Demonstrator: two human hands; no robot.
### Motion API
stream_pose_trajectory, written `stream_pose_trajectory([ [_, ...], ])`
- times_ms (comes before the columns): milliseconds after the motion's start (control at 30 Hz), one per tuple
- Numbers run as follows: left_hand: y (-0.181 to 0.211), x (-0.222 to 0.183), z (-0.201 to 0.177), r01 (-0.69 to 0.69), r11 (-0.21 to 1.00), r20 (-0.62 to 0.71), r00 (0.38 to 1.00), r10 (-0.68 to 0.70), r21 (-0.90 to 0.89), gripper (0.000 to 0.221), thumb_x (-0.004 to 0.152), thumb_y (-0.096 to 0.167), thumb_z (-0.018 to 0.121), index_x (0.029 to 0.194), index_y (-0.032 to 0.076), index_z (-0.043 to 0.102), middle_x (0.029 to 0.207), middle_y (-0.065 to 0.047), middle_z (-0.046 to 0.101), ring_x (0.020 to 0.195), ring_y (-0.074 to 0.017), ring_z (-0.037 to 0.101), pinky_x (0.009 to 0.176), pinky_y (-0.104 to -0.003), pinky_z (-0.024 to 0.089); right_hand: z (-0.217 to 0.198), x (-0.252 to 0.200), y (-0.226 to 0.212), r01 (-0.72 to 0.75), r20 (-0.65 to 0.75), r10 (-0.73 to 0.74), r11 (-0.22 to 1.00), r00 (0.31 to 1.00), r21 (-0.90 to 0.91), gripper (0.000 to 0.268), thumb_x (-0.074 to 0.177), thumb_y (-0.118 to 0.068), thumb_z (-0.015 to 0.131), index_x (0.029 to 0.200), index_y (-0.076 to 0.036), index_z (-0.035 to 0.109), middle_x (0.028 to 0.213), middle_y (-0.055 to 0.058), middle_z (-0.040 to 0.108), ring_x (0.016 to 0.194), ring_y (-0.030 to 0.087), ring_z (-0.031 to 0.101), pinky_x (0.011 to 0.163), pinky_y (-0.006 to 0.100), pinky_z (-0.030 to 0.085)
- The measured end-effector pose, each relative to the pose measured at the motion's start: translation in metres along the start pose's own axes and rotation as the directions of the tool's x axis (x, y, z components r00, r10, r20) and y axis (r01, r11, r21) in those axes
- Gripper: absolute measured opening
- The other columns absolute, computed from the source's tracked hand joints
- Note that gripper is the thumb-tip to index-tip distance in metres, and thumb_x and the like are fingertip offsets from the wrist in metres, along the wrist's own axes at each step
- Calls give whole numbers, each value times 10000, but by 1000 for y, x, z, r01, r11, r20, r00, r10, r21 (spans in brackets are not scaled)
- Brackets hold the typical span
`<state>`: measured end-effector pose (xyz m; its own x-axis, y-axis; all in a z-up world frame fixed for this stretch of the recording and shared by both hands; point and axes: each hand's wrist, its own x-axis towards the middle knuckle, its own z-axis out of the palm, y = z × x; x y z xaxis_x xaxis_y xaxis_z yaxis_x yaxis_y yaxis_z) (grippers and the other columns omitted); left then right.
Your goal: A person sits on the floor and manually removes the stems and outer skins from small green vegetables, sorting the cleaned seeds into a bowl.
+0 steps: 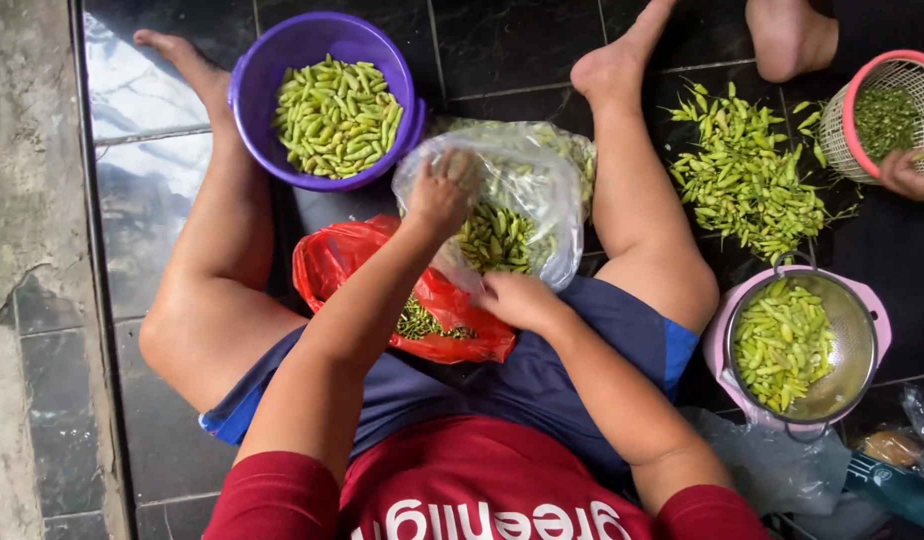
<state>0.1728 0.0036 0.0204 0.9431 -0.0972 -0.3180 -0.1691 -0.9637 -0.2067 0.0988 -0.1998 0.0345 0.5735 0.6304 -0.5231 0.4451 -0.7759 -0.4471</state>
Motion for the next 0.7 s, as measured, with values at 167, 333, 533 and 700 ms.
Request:
stream_pose_trajectory([
  [167, 6, -21, -18, 79, 996, -49, 996, -80, -33, 609, 1009, 518, 567, 1567, 300, 454, 1707, -31, 261, 1543, -316, 236, 1207, -611, 166, -11, 55, 36, -127, -329, 172, 980, 929, 154, 334, 1063, -408, 480, 1067, -117, 644, 1035, 154, 686, 999, 439, 706, 805, 566, 567],
  [333, 12, -25, -20, 2, 1000, -110, 994, -2, -3, 576, 982, 454, 608, 1527, 313, 488, 1685, -51, 297, 1538, -351, 210, 1171, -638, 191, -8, 88, 45, -257, -313, 273, 962, 910, 92, 413, 946, -334, 635, 1329, -205, 554, 1334, 103, 528, 1184, 403, 610, 830, 650, 579],
  [533, 13, -54, -11, 87, 990, -19, 996, -90, -111, 540, 901, 466, 646, 1424, 334, 606, 1659, -39, 366, 1552, -374, 198, 1197, -692, 86, -13, 67, 16, -158, -350, 164, 986, 922, 45, 385, 1008, -86, 521, 1393, -79, 514, 1322, 214, 490, 1068, 445, 643, 834, 630, 592],
  [700, 41, -95, 11, -124, 950, -450, 893, -19, -286, 312, 826, 419, 723, 1124, 331, 755, 1245, 38, 711, 1370, -253, 513, 1114, -636, 348, 11, 94, 37, -76, -396, 59, 997, 916, -29, 418, 1018, -92, 566, 1430, -80, 496, 1274, 206, 556, 1169, 452, 607, 897, 624, 559],
])
